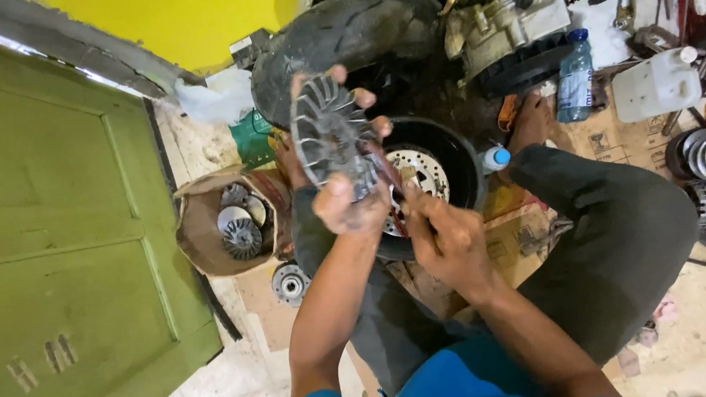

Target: The person sits on the floor and scrubs a metallic impeller with a brush. They then pour a liquid from a plastic bottle onto the part and continue scrubbing with the brush.

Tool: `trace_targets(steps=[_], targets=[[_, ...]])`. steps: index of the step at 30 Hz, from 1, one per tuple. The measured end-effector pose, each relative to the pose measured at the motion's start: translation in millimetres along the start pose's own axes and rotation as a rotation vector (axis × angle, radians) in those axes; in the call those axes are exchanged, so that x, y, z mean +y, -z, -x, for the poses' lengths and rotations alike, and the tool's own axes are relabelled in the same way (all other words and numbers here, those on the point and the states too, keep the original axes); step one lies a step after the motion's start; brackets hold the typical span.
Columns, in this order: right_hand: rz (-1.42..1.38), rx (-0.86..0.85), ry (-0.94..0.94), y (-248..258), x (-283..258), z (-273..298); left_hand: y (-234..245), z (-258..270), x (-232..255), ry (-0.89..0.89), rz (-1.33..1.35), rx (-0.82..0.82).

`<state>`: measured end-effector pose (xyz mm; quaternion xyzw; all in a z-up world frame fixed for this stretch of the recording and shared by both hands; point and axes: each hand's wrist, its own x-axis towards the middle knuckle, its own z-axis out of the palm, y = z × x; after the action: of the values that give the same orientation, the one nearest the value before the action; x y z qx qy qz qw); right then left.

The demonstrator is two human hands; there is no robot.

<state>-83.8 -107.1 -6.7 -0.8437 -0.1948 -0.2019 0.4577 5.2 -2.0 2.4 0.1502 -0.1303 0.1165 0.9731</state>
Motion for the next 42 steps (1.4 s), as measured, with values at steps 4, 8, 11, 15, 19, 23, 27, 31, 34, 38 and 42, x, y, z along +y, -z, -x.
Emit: trace_targets(steps=[4,8,11,15,19,23,27,31,34,38,42], targets=[[0.083,0.044,0.047,-2.0,2.7,-7.5,3.4,-2.4,2.6,-0.009,-0.053,-0.043],[0.047,0.080,0.071,-8.4,15.4,-3.4,15.8,-9.4,1.1,0.062,-0.011,-0.069],[0.075,0.093,0.089,-7.8,9.5,-2.3,14.2,0.0,0.6,0.091,-0.025,-0.073],[0.005,-0.027,-0.034,-1.1,6.4,14.1,9.1,-13.1,11.4,0.041,0.039,-0.085],[0.154,-0.087,-0.206,19.7,31.6,62.8,6.8,-17.5,21.1,0.103,0.075,-0.098],[-0.086,0.028,-0.391,49.3,34.0,95.7,3.4,-11.1,26.9,0.285,0.273,-0.168],[-0.631,0.058,-0.572,72.2,11.5,101.9,-8.0,-7.9,28.9,0.420,0.386,-0.242],[-0.661,0.104,-0.679,88.5,-4.2,101.8,-9.0,-5.7,25.0,0.529,0.489,-0.303],[-0.741,0.148,-0.708,96.3,-8.1,105.9,-9.7,2.1,12.9,0.548,0.474,-0.292],[-0.725,0.085,-0.518,109.0,-8.3,108.6,-16.6,7.6,-8.4,0.516,0.519,-0.313],[-0.673,0.037,-0.421,121.4,3.1,111.5,-29.6,15.4,-32.0,0.476,0.459,-0.331]])
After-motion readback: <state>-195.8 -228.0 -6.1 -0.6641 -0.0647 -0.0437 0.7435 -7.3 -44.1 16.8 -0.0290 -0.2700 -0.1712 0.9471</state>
